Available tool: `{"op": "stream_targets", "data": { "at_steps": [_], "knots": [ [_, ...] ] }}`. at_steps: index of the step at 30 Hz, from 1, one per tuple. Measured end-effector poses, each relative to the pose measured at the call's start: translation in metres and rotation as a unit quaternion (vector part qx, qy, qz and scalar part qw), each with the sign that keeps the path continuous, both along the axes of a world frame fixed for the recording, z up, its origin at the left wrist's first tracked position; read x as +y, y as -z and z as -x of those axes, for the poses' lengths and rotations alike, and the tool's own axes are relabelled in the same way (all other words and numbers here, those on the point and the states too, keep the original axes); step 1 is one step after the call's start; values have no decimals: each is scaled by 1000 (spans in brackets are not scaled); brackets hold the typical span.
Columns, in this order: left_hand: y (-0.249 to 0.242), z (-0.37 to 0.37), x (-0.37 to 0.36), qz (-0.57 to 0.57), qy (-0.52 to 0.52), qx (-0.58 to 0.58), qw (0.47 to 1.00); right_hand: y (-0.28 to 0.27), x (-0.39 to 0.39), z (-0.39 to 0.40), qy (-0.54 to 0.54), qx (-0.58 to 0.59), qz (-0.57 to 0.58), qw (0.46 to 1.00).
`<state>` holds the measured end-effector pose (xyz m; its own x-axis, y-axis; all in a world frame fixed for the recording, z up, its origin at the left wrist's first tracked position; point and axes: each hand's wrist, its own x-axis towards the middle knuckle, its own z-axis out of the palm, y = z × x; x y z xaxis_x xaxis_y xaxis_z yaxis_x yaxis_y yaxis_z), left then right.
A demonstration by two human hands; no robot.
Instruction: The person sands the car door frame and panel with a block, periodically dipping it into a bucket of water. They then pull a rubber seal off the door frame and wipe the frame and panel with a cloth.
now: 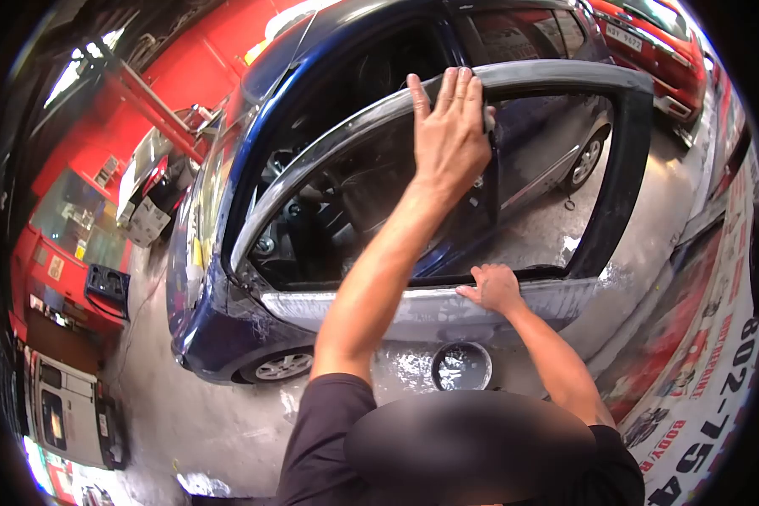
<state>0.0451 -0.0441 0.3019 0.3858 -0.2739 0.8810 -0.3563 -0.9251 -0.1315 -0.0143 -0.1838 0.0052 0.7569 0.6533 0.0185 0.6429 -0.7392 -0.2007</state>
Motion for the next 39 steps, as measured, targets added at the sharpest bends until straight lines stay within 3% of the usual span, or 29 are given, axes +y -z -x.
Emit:
{"op": "stream_targets", "data": {
  "at_steps": [3, 5, 10, 13, 15, 18, 20, 23, 26, 29, 31, 35, 39],
  "knots": [
    [10, 21, 60, 5, -54, 20, 998, -5, 0, -2, 35, 19, 4, 999],
    [26, 13, 63, 14, -82, -19, 996, -3, 2, 0, 34, 0, 2, 999],
    [5, -19, -40, 3, 7, -25, 1000, 6, 0, -1, 2, -14, 9, 1000],
    [-3, -1, -10, 1, 37, 16, 999, 14, -4, -2, 1, -34, -38, 999],
    [3, 21, 39, 42, -44, 58, 996, 21, 0, -3, 20, -88, -74, 993],
    [43, 10, 63, 40, -138, -47, 988, 16, 3, -2, 31, -87, -84, 992],
    [20, 10, 12, 94, -63, -21, 993, 17, 5, 0, 8, -83, -79, 993],
    [37, -13, -38, 38, 12, -38, 999, 15, 0, -2, -19, -83, -78, 993],
    [41, 6, 28, 41, -10, -10, 999, -8, 3, -1, 29, 10, -5, 1000],
    [61, 29, 83, 78, -96, -12, 992, 0, 5, -2, 42, 5, -9, 999],
    [52, 24, 46, 125, -86, -15, 988, -4, 8, 2, 43, 18, -24, 999],
    [44, -6, -21, 67, 10, -30, 997, -4, 1, 0, 15, 11, -34, 999],
    [49, 25, 64, 80, -53, 17, 995, 3, 1, -4, 24, 1, -37, 999]
  ]
}}
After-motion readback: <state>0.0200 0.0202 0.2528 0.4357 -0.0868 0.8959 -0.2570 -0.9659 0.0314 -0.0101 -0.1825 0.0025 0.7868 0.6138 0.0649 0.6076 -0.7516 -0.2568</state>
